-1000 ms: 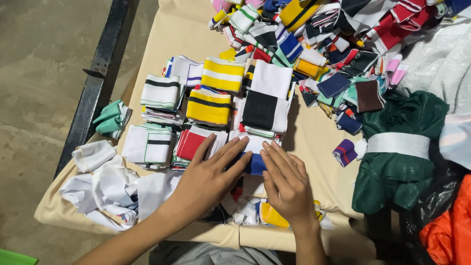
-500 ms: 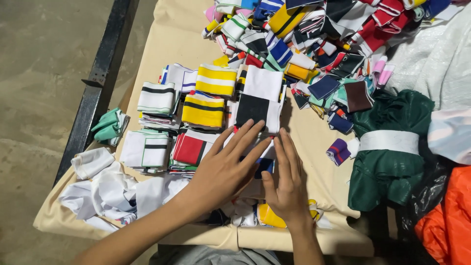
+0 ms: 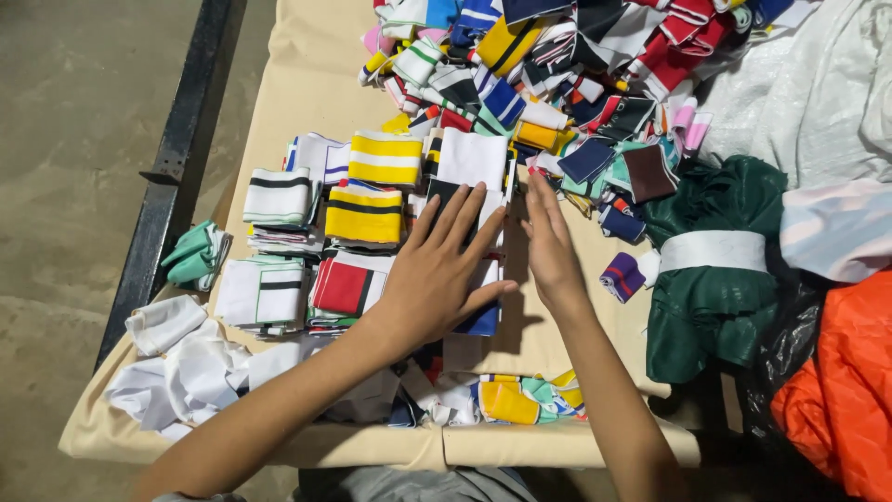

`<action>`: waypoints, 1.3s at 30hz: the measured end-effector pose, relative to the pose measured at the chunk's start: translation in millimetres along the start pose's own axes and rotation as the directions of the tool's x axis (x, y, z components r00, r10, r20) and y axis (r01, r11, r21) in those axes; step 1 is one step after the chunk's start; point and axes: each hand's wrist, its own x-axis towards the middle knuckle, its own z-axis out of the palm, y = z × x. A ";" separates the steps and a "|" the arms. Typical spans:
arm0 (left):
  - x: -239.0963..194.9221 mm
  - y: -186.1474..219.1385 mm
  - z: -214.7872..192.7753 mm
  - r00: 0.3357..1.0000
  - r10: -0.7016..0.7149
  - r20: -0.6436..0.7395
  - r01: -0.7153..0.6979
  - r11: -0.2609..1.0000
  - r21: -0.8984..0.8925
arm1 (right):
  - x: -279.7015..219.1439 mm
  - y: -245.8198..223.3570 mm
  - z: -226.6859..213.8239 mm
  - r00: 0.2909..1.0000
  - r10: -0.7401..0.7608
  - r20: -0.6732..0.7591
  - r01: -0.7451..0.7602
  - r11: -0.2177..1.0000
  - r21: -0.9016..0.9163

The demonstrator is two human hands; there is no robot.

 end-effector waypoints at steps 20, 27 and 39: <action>64.4 38.2 -7.7 0.975 0.080 -0.206 -0.123 0.972 -0.201 | 79.2 70.5 -55.5 0.972 0.057 -0.229 -0.143 0.914 -0.380; 85.8 72.3 77.8 0.986 0.157 -0.048 -0.160 0.985 -0.064 | 101.3 116.1 -62.6 0.958 0.015 -0.286 -0.081 0.972 -0.220; 178.4 89.3 78.8 0.952 -0.292 -0.094 0.136 0.676 -0.724 | 99.5 114.3 -81.3 0.924 -0.179 -0.339 0.171 0.984 -0.052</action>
